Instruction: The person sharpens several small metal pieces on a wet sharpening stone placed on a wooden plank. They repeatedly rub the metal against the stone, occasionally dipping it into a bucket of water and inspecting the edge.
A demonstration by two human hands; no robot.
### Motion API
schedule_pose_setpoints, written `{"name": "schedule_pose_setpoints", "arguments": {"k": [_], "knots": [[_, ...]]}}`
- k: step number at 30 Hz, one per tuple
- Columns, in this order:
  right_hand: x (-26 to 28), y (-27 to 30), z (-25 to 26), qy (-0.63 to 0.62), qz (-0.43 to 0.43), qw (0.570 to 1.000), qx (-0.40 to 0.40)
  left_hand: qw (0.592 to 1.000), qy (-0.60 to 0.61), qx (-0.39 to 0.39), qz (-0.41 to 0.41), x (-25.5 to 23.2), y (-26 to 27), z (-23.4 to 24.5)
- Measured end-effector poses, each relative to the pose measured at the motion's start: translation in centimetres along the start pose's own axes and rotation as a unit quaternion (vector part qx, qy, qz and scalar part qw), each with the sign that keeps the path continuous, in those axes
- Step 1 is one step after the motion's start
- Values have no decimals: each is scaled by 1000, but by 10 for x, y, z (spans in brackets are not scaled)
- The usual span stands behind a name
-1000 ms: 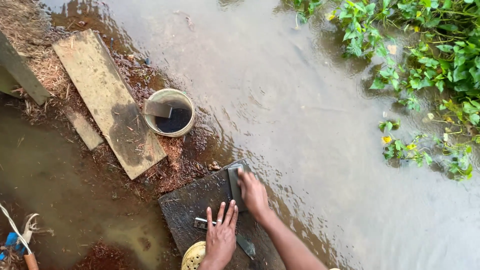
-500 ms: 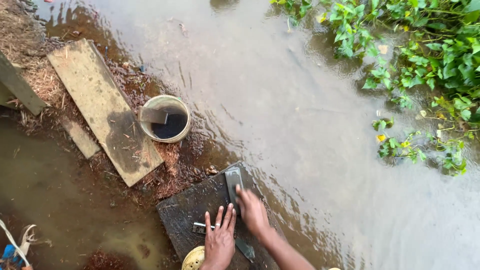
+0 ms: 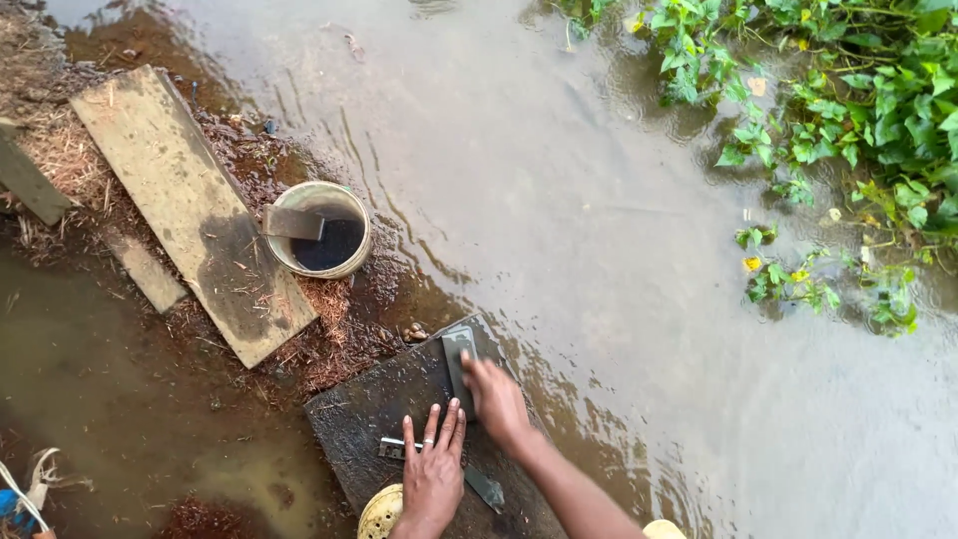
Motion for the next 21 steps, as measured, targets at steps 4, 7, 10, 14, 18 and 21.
{"name": "schedule_pose_setpoints", "arguments": {"k": [4,7,10,14,18,21], "knots": [[8,-19,8,-35,-4,999,-14,1000,13,14,-1,0,-1,-2],[2,24,-1,-55,4,998,-10,1000,5,0,-1,3,-4,-3],[-14,5,-13,10,73,997,-19,1000,14,6,-3,1,-2,-3],[-5,-22,-3,-14,14,999,-25,1000,19,3,-3,2,-2,2],[-26,38,-14,-15,32,999,-12,999,-23,40,-12,-1,5,-9],[-2,-10,0,-36,36,998,-29,1000,-1,18,-11,2,-1,-1]]}}
Point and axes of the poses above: each hand's wrist, its own y-axis away from the middle knuckle, its own z-axis out of the back of the hand, x = y × z, the point moved 9 cm from there along -y, towards the middle knuckle, and after that the axes turned 12 degrees about -y, right-handed, at the moved point
